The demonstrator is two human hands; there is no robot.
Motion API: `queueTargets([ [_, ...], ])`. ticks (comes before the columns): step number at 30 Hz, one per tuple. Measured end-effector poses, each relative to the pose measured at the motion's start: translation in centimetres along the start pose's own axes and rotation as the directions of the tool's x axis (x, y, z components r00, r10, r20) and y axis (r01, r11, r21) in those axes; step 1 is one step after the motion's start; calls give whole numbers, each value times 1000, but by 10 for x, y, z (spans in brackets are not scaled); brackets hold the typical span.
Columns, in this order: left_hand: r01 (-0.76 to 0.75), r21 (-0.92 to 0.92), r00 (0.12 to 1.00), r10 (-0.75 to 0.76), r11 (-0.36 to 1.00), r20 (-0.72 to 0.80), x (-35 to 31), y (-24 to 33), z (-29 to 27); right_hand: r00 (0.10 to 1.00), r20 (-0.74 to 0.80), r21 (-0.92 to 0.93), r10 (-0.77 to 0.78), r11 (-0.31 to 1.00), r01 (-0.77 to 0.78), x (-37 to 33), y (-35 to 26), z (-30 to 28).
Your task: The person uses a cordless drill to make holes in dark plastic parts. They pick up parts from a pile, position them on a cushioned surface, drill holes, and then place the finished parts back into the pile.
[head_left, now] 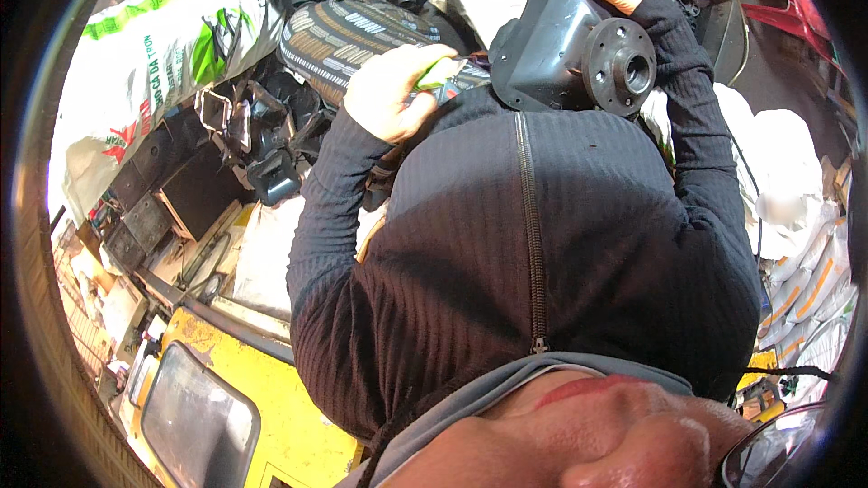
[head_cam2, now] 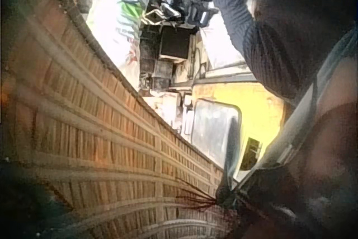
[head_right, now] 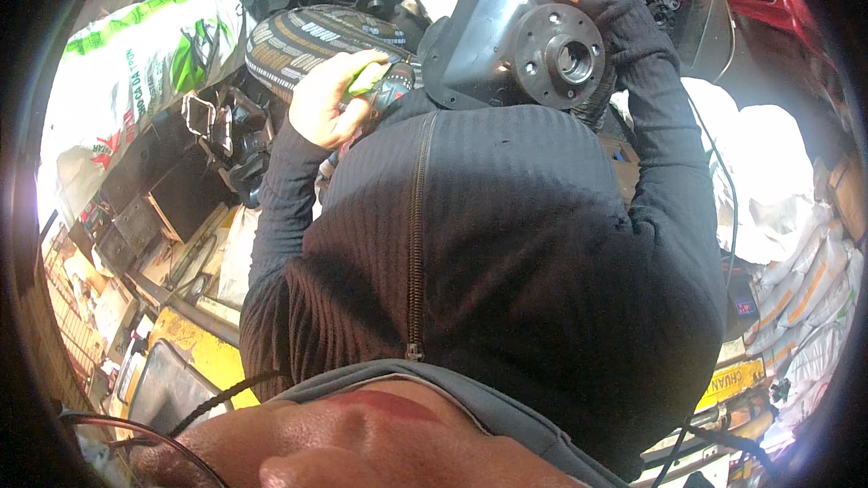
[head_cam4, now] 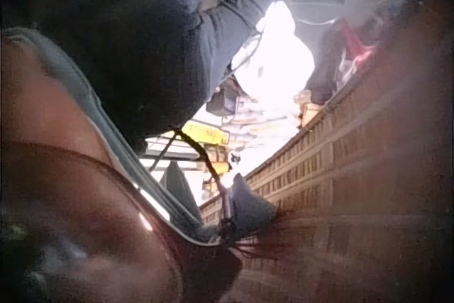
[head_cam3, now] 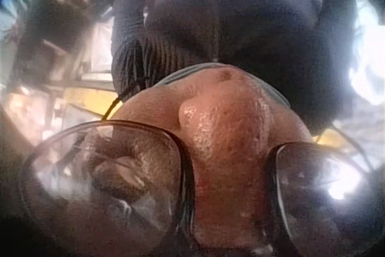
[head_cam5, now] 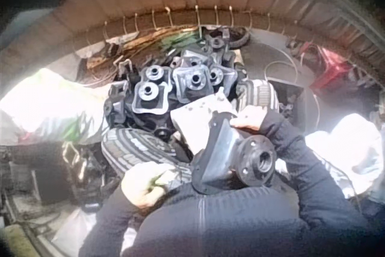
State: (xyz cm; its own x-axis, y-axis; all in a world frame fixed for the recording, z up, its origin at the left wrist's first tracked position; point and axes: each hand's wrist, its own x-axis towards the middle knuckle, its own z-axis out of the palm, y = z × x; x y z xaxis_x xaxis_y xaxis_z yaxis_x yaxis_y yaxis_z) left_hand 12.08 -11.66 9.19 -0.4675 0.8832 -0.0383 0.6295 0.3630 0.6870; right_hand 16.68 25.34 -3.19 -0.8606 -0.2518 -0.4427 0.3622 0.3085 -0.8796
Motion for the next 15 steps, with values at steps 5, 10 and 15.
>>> queueTargets([
  [5, -58, 127, 998, 59, 990, -3, 13, 7, 4, 997, 11, 86, 71, 994, -71, 7, 29, -7],
  [10, -79, 139, 997, 78, 987, 11, 22, 2, 11, 999, 36, 56, 34, 998, -36, 13, 33, -8],
  [15, -106, 92, 994, 108, 990, -17, 25, -6, 15, 1000, -16, -14, 8, 1000, -8, 12, 13, 0],
])
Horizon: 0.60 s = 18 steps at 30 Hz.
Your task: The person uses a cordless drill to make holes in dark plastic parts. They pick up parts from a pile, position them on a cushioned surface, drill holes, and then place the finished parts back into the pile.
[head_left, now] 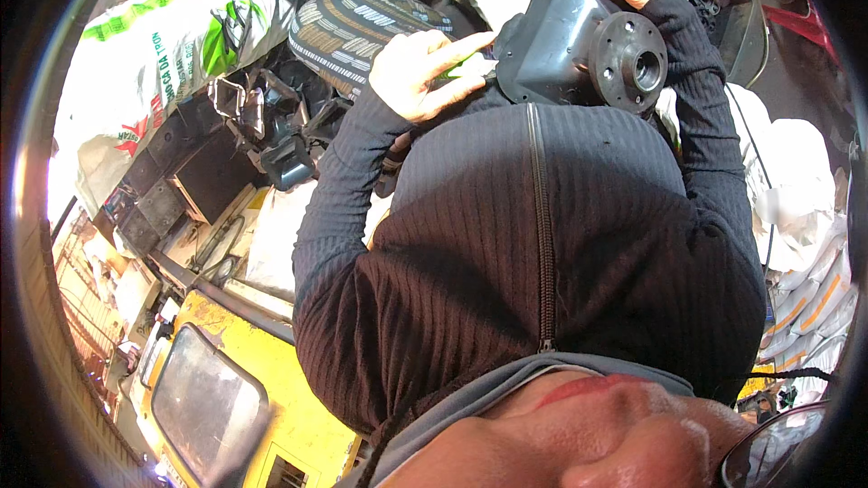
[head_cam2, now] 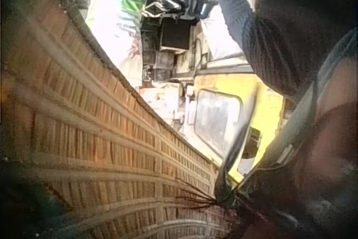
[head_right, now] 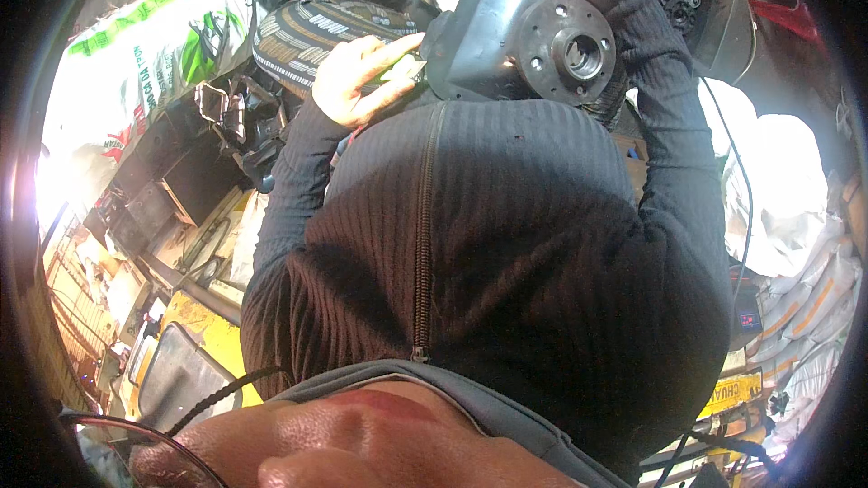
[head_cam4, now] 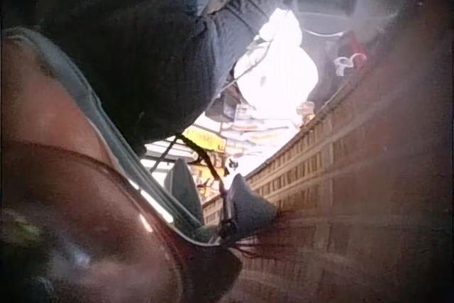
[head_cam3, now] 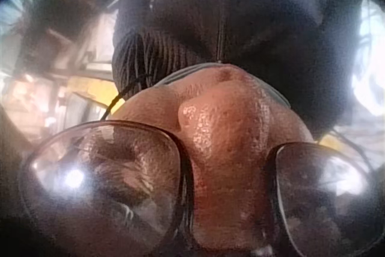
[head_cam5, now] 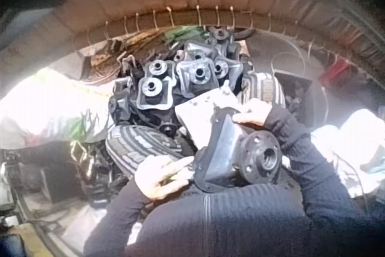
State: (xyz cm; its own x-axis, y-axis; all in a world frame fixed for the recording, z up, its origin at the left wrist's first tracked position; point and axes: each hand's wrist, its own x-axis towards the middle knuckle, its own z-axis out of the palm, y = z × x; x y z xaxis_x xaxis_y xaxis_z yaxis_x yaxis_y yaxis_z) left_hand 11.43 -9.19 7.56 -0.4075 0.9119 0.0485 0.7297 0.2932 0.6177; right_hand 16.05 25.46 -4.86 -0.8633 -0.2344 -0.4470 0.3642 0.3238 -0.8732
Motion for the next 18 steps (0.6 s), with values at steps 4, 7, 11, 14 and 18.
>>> queueTargets([
  [4, 16, -25, 999, -15, 1000, 35, 3, -6, 3, 998, -67, -156, -10, 988, 0, -8, -26, -1],
  [7, -55, 19, 998, 55, 998, 20, 10, -14, 1, 995, -101, -234, 14, 972, -37, -10, -44, -3],
  [11, -120, 37, 987, 116, 992, 108, 24, -26, -5, 996, -86, -182, 32, 982, -47, -10, -58, -2],
  [14, -150, 74, 961, 128, 986, 246, 31, -29, -11, 993, -74, -241, 87, 965, -102, -10, -59, -3],
  [18, -230, 123, 925, 178, 965, 336, 43, -32, -15, 999, 38, -284, 17, 959, -5, -6, -57, -5],
])
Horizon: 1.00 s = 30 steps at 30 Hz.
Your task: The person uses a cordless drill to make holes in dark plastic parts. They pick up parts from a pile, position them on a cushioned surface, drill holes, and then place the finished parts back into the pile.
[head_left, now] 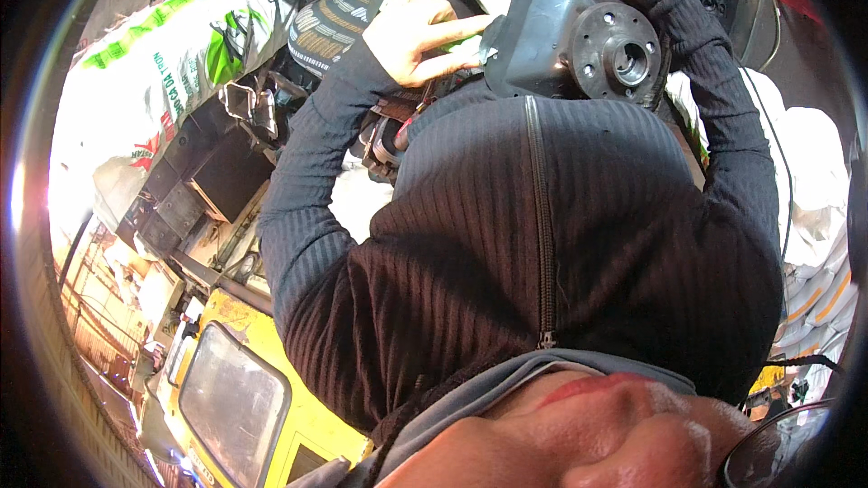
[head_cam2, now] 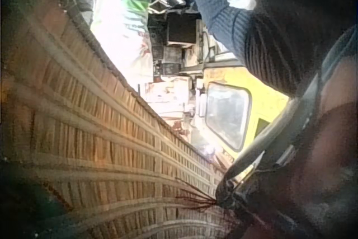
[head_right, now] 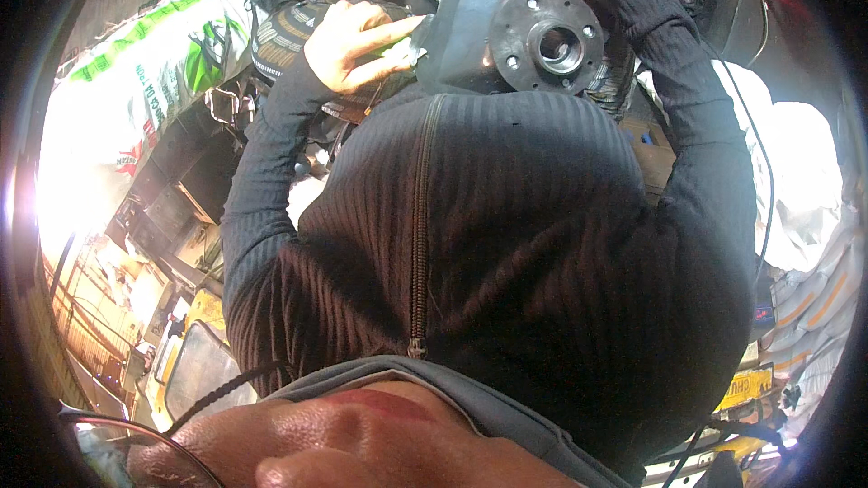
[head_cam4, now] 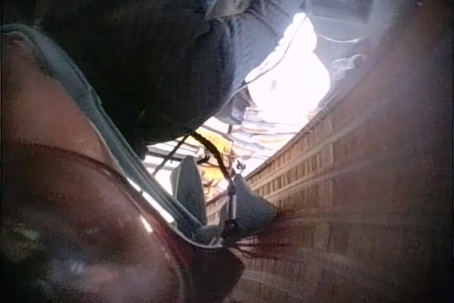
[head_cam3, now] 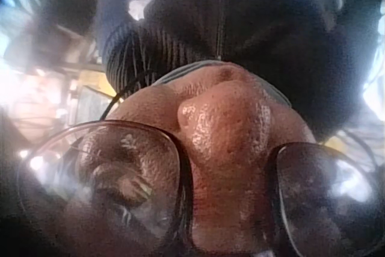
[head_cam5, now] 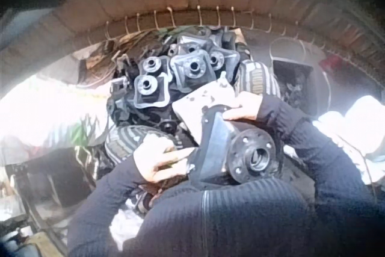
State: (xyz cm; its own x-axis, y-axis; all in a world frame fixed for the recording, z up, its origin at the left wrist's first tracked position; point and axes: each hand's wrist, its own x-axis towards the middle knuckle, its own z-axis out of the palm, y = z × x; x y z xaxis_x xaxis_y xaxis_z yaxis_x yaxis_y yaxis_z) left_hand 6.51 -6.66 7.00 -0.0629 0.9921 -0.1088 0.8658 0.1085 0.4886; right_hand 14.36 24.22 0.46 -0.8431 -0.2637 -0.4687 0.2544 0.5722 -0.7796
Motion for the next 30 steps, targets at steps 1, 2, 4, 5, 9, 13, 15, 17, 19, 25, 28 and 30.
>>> queueTargets([
  [1, -34, 0, 999, 34, 999, -1, 4, -3, -1, 1000, -12, 11, -28, 1000, 28, 1, 0, 2],
  [2, -57, -1, 998, 57, 998, -3, 8, -6, -2, 998, -23, 24, -54, 998, 55, 1, -1, 4],
  [4, -88, -10, 996, 88, 996, 5, 16, -14, -4, 978, -73, 30, -196, 980, 199, 5, -3, 6],
  [5, -93, -23, 995, 94, 995, 17, 20, -17, -4, 945, -108, 24, -308, 950, 312, 6, -4, 7],
  [9, -109, -24, 994, 108, 994, -14, 30, -26, -1, 990, 36, 40, -137, 990, 135, 8, 1, 3],
  [13, -142, -94, 941, 105, 985, -321, 42, -33, 7, 936, -54, 50, -347, 935, 350, 14, 11, 10],
  [15, -144, -135, 940, 93, 980, -327, 47, -41, 10, 972, 7, 24, -234, 972, 234, 17, 16, 15],
  [17, -176, -153, 914, 104, 972, -391, 51, -46, 17, 987, 40, 132, -154, 980, 147, 20, 18, 16],
  [19, -141, -143, 914, 73, 980, -398, 52, -50, 23, 942, -117, 219, -316, 917, 335, 16, 17, 21],
  [25, 327, -30, 938, -329, 944, -110, 61, -60, 6, 918, -195, 107, -346, 923, 370, 13, 4, 27],
  [28, 258, -270, 924, -318, 928, -212, 69, -63, -13, 890, -185, 56, -416, 900, 432, 13, -1, 28],
  [30, 270, -225, 901, -328, 936, -283, 62, -49, -9, 952, -110, 69, -287, 953, 295, 14, -1, 26],
])
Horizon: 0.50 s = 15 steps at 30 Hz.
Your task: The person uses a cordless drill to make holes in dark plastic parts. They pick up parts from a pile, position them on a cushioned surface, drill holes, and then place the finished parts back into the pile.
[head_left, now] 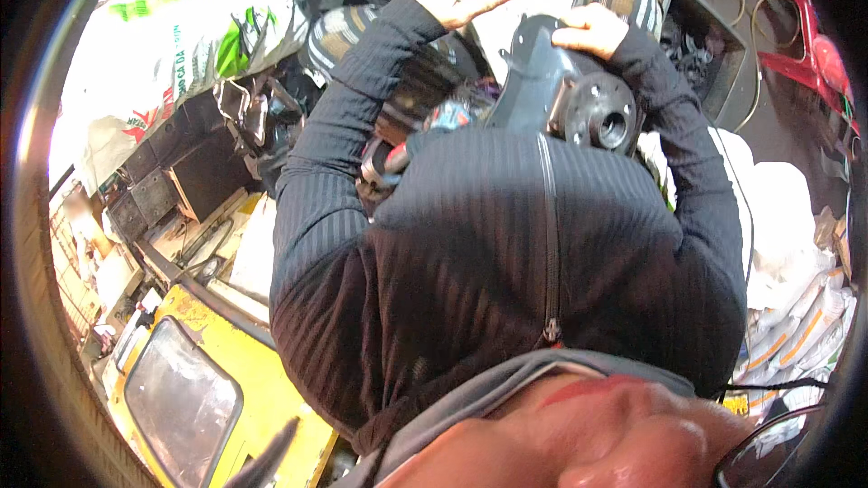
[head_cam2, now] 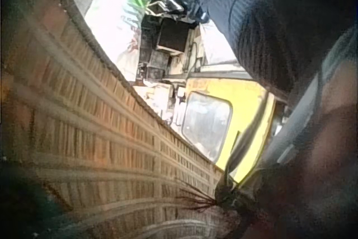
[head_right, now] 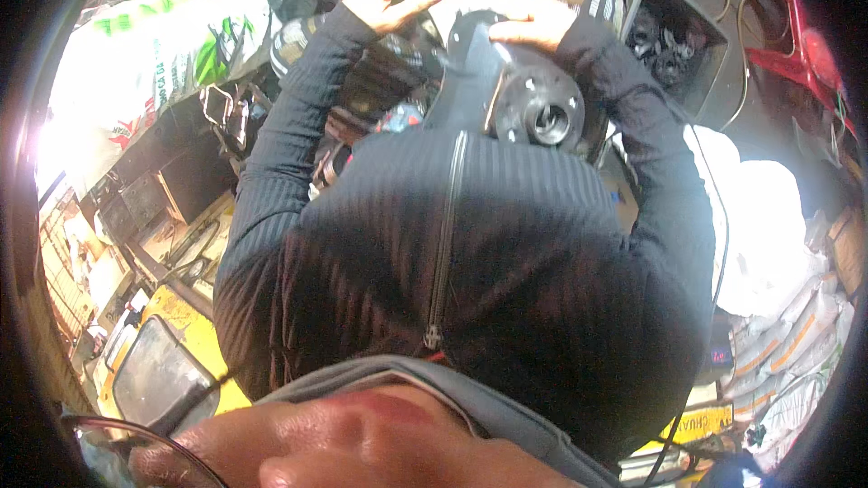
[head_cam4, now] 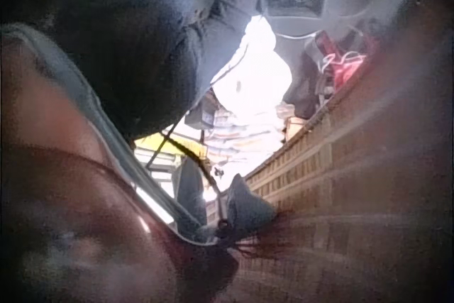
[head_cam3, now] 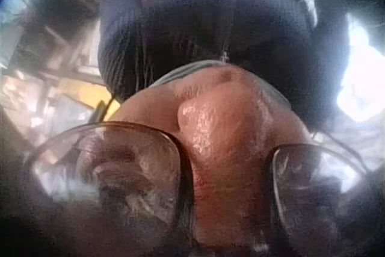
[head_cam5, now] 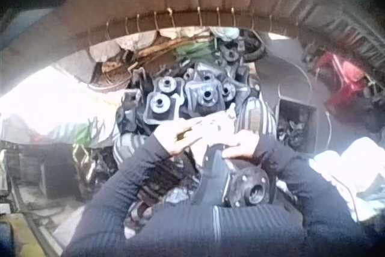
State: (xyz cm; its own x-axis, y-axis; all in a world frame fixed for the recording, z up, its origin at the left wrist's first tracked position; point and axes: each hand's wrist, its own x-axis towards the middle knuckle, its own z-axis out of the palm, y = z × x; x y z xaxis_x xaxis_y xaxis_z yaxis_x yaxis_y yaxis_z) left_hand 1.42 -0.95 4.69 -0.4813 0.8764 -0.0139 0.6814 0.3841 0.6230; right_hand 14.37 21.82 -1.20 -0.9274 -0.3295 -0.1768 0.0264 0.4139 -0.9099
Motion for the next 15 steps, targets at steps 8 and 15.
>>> queueTargets([
  [8, -130, -280, 991, 132, 951, -11, -43, 11, 5, 999, 32, 69, 29, 997, -31, 6, -7, -1],
  [15, -184, -276, 977, 205, 943, 50, -27, -4, 12, 1000, -16, 72, 7, 997, -6, 6, -15, -1],
])
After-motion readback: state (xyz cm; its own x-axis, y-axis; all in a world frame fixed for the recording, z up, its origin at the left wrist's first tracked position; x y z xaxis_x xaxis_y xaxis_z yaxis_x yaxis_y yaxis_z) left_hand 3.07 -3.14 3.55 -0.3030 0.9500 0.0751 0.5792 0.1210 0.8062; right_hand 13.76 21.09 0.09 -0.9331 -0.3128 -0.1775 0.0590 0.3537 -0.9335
